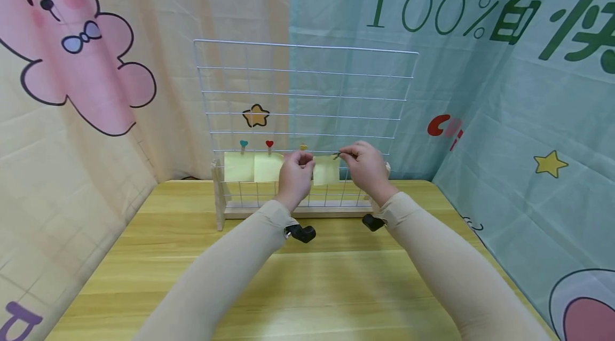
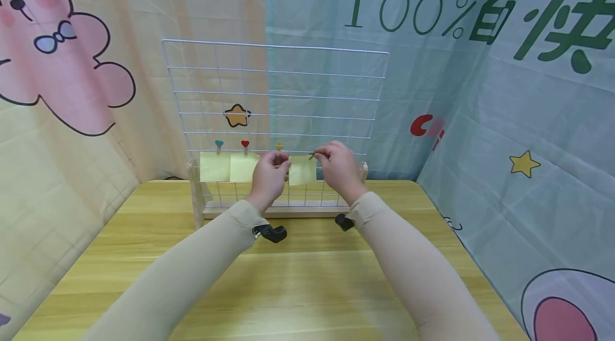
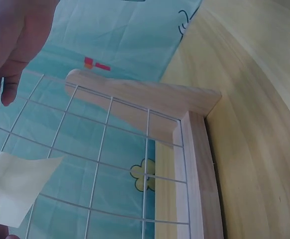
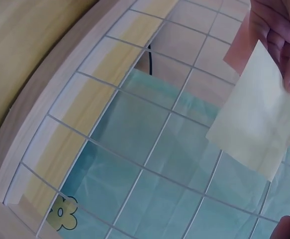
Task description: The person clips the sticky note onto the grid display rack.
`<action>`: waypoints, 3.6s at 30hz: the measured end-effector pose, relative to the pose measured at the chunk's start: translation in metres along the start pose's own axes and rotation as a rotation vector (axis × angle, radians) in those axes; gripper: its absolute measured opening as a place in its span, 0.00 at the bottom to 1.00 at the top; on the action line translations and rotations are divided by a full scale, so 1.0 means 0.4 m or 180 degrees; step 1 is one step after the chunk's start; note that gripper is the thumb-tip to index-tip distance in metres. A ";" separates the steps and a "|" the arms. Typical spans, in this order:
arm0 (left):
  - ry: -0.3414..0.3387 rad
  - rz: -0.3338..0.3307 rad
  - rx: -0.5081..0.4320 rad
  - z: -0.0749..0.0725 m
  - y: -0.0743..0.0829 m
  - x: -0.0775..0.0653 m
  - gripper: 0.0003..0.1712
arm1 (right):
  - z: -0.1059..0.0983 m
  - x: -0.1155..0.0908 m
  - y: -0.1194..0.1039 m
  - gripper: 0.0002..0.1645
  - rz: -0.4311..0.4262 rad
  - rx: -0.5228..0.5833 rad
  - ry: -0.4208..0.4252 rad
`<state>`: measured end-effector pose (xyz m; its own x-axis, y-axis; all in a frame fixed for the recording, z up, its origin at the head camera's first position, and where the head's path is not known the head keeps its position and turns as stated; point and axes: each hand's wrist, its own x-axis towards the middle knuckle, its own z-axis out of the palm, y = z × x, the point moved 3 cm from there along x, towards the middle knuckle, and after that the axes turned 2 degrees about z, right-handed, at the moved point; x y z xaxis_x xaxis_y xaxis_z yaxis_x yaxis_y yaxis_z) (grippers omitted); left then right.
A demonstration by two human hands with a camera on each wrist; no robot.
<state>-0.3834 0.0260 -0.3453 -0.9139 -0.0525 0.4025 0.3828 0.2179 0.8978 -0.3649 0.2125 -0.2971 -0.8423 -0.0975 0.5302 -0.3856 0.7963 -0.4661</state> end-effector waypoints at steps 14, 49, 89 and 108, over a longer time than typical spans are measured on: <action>0.0116 -0.0076 -0.0025 0.011 -0.010 0.015 0.08 | 0.018 0.042 -0.018 0.14 -0.0046 -0.0132 -0.0069; 0.0189 -0.0002 0.0150 0.021 -0.024 0.028 0.07 | 0.038 0.079 -0.027 0.14 -0.0141 -0.0606 -0.0339; 0.0497 0.0088 0.0307 0.027 -0.027 0.029 0.07 | 0.041 0.102 -0.048 0.20 -0.0114 -0.1064 -0.0764; 0.0646 0.0139 0.0219 0.029 -0.033 0.027 0.06 | 0.044 0.102 -0.045 0.24 -0.0200 -0.1177 -0.0764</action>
<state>-0.3997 0.0338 -0.3548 -0.8482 -0.2352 0.4746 0.4049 0.2898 0.8672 -0.3989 0.1835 -0.2797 -0.9020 -0.2536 0.3494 -0.3148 0.9402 -0.1304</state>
